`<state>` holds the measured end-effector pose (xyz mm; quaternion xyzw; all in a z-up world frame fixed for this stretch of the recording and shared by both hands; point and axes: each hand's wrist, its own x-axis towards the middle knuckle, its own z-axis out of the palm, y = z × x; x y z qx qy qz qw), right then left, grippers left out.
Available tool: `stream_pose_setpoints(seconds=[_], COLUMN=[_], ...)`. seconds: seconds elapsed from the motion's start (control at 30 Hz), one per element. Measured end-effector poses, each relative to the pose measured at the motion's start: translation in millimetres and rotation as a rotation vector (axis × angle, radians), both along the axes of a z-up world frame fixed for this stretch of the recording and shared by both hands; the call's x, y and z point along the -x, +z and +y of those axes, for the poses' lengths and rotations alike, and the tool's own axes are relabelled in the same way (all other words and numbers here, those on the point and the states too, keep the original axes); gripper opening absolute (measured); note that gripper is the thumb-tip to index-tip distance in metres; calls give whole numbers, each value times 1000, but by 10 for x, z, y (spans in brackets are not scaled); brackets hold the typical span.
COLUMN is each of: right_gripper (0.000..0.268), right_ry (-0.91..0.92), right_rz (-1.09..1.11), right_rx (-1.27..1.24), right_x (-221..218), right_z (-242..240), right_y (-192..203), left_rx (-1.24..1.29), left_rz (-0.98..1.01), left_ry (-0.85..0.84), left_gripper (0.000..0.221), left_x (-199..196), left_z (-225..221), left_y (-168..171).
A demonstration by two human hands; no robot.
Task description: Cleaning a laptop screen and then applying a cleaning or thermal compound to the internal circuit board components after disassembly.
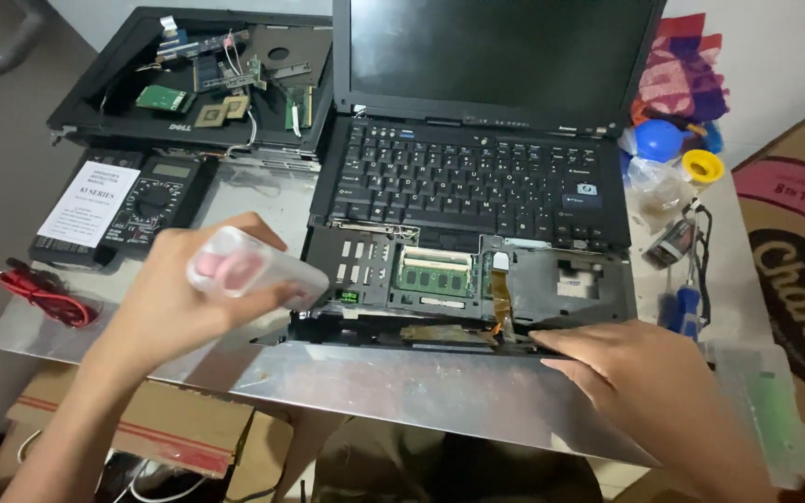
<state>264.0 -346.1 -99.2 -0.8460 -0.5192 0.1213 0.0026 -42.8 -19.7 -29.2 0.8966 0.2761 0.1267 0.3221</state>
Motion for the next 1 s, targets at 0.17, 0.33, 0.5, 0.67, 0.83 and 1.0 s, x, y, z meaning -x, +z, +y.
stream_pose_setpoints(seconds=[0.17, 0.33, 0.5, 0.67, 0.83, 1.0], right_gripper=[38, 38, 39, 40, 42, 41], right_ry=[15, -7, -25, -37, -65, -60], right_rz=[-10, -11, -21, -34, 15, -4], right_rx=[-17, 17, 52, 96, 128, 142], right_x=[17, 10, 34, 60, 69, 75], right_z=[-5, 18, 30, 48, 58, 73], right_y=[19, 27, 63, 124, 172, 177], left_rx=[-128, -92, 89, -60, -194, -91], left_rz=[55, -167, -129, -166, -108, -197], left_ry=[125, 191, 56, -152, -192, -79], left_gripper=[34, 39, 43, 33, 34, 30], left_x=[201, 181, -144, -374, -411, -191], left_z=[215, 37, -420, -519, -481, -361], left_y=[-74, -19, 88, -57, -75, -57])
